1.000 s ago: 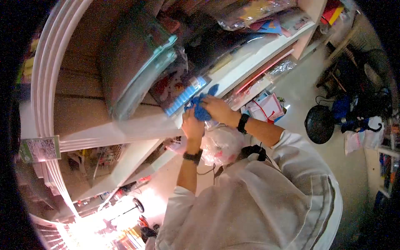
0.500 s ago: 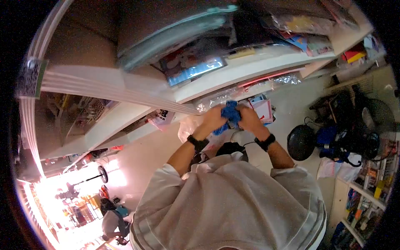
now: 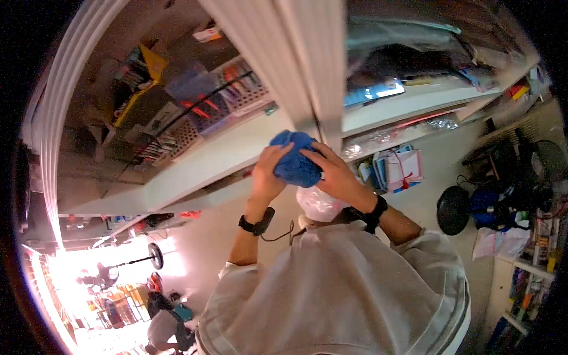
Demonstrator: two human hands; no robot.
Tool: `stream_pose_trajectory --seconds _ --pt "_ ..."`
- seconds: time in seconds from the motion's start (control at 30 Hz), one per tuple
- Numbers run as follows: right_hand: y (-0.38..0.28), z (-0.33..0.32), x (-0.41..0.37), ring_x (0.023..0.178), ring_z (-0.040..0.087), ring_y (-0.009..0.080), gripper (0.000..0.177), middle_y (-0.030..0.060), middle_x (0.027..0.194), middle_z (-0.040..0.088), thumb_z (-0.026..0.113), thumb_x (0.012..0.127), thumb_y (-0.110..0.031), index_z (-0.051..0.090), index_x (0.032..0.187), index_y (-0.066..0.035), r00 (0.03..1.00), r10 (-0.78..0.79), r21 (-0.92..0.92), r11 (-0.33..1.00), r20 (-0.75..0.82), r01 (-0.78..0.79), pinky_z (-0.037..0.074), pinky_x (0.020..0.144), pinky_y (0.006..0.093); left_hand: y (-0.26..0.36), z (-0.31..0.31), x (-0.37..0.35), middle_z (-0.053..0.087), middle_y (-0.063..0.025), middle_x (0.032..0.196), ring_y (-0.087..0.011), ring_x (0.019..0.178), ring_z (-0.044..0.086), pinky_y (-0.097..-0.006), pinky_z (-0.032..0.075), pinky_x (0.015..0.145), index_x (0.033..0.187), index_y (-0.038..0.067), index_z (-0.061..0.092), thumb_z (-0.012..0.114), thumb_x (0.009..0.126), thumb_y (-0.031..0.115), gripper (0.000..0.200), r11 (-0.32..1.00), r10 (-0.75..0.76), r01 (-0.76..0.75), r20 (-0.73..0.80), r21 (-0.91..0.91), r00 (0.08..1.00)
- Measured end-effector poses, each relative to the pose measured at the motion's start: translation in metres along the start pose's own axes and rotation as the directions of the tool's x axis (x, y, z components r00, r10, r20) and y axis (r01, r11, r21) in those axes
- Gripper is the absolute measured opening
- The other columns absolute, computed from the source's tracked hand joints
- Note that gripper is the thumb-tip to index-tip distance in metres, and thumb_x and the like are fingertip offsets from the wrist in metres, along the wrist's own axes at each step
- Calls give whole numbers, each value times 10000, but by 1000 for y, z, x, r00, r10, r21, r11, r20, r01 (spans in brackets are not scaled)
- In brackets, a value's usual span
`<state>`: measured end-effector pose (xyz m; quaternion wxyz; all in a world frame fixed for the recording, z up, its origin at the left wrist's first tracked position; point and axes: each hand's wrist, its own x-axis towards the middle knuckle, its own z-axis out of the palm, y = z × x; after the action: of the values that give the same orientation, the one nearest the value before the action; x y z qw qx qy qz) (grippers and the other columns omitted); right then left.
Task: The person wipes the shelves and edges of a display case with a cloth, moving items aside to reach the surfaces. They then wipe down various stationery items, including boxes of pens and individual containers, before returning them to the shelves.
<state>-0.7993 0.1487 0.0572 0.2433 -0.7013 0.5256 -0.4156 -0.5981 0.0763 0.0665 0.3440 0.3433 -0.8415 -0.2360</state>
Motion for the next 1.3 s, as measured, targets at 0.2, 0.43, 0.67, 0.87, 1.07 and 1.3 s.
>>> stream_pose_trajectory --seconds 0.2,0.43,0.67,0.87,1.07,1.3 --pt "-32 170 117 1198 512 410 725 204 1363 475 760 717 -101 487 1388 -108 975 -204 -193 957 87 218 453 1004 457 -131 -101 -47 583 -129 1225 -352 1154 538 -430 472 973 1269 127 624 707 636 -41 660 932 -121 182 -203 313 972" --pt "-46 267 160 1105 532 412 809 191 1230 523 846 658 -332 497 1351 -103 939 -229 -329 892 257 308 466 938 479 -189 -136 -101 591 -112 1215 -370 1083 526 -452 464 951 1131 36 617 701 684 56 456 797 -366 421 -208 433 907" --pt "-27 256 174 993 568 352 636 173 1126 540 789 673 -189 554 1245 -40 952 -249 -423 854 178 303 511 815 445 -190 -121 -64 566 -102 1227 -360 1119 502 -446 438 964 1178 71 598 696 706 135 486 756 -394 416 -156 505 906" --pt "-2 202 148 962 583 356 525 168 1054 561 735 652 -87 580 1152 -47 996 -64 -503 860 54 83 527 798 433 -168 -72 -24 567 -76 1197 -344 1111 510 -458 456 921 1179 111 599 720 678 175 519 811 -321 295 -38 505 946" --pt "6 164 101 951 574 378 598 159 1072 532 769 616 -97 571 1179 -65 998 -40 -532 845 52 62 526 769 455 -124 -34 -36 586 -66 1099 -333 1049 529 -447 466 888 1076 114 641 754 628 167 465 865 -253 266 -89 425 963" --pt "-17 191 99 953 574 364 568 148 1072 514 732 675 -94 580 1220 -49 969 -162 -342 914 187 219 530 745 445 -120 -58 -82 609 -89 1051 -362 1022 548 -445 496 859 1060 85 630 710 616 43 453 841 -375 434 -231 322 898"
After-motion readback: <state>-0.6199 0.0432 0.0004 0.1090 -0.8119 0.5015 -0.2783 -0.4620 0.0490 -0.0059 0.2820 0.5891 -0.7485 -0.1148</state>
